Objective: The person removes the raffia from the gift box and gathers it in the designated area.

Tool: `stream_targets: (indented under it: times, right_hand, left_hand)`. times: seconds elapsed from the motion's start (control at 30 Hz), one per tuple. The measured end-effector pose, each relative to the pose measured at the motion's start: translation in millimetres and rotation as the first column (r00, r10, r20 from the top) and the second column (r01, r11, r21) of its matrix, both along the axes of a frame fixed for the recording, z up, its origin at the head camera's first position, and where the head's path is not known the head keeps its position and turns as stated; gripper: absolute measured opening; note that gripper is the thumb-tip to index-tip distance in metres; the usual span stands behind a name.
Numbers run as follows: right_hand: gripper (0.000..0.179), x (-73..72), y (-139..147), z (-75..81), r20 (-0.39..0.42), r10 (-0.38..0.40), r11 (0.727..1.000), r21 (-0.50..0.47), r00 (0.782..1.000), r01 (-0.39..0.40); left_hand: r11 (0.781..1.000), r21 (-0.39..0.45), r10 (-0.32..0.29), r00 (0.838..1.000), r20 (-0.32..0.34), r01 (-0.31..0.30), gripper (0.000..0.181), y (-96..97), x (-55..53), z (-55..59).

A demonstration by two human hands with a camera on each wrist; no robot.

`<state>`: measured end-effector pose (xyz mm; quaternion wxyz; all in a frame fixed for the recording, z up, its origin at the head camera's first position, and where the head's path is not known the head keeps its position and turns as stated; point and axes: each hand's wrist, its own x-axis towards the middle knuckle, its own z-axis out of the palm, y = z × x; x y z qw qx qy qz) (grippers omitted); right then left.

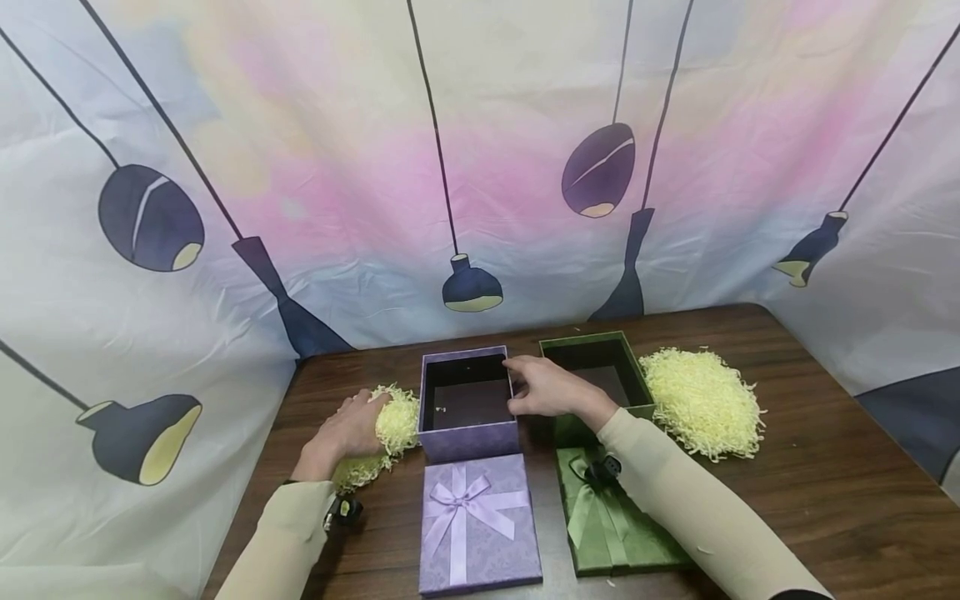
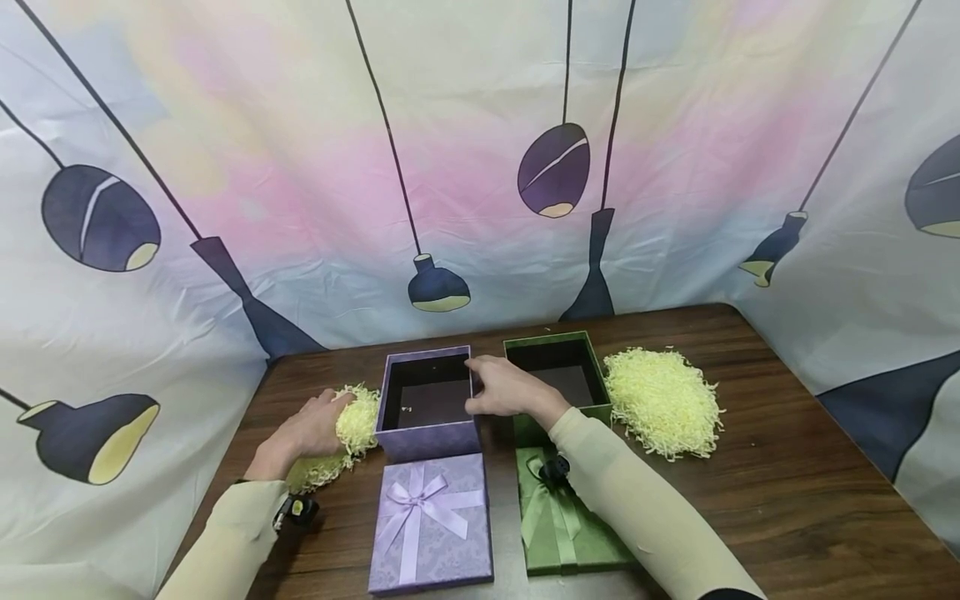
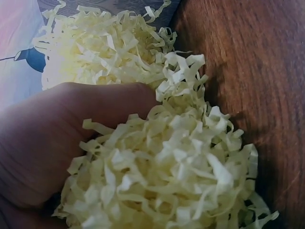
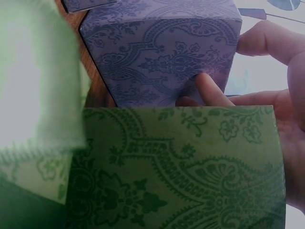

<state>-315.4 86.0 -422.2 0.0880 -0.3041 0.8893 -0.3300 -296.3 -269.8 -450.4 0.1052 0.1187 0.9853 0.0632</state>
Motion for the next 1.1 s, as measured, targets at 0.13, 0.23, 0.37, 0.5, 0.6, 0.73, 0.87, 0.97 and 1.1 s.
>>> stream_targets:
  times: [0.13,0.23,0.37,0.5,0.6,0.73,0.87,0.97,1.1]
  right_hand:
    - [0.076,-0.2,0,0.5,0.001,-0.002,1.0,0.004,1.0,0.002]
    - [0.076,0.0,0,1.0,-0.002,-0.002,1.0,0.004,1.0,0.002]
    - [0.076,0.1,0,1.5,-0.009,-0.002,1.0,0.005,1.0,0.003]
    - [0.076,0.5,0,2.0,-0.01,-0.002,1.0,0.007,1.0,0.002]
    - [0.076,0.7,0,2.0,-0.007,-0.005,1.0,0.01,1.0,0.005]
    - [0.076,1.3,-1,2.0,0.004,-0.003,1.0,0.009,1.0,0.003]
    - [0.076,1.9,-1,2.3,0.004,-0.007,1.0,0.005,1.0,0.007]
    - [0.075,2.6,-1,3.1,-0.005,-0.014,1.0,-0.003,1.0,0.014]
    - [0.073,3.5,0,3.1,-0.022,-0.015,1.0,-0.014,1.0,0.015]
  left_hand:
    - [1.0,-0.002,0.014,1.0,0.023,-0.014,0.086,0.1,-0.8,-1.9]
    - [1.0,-0.002,0.017,1.0,0.023,-0.017,0.086,-0.3,-1.1,-2.8]
    - [1.0,0.003,0.011,1.0,0.016,-0.011,0.085,-0.3,-1.1,-3.7]
    - [1.0,0.001,0.003,1.0,0.02,-0.003,0.085,0.5,-0.6,-4.1]
    - [1.0,0.0,-0.006,1.0,0.027,0.006,0.086,1.1,-0.4,-2.9]
    - [1.0,0.007,-0.017,0.999,0.043,0.016,0.088,1.5,2.3,1.6]
    - [1.0,0.009,-0.02,0.996,0.081,0.019,0.091,1.6,5.9,7.5]
    - [1.0,0.008,-0.026,0.994,0.109,0.025,0.097,2.8,9.3,13.4]
    - [0.999,0.005,-0.046,0.993,0.105,0.046,0.102,4.8,12.9,20.1]
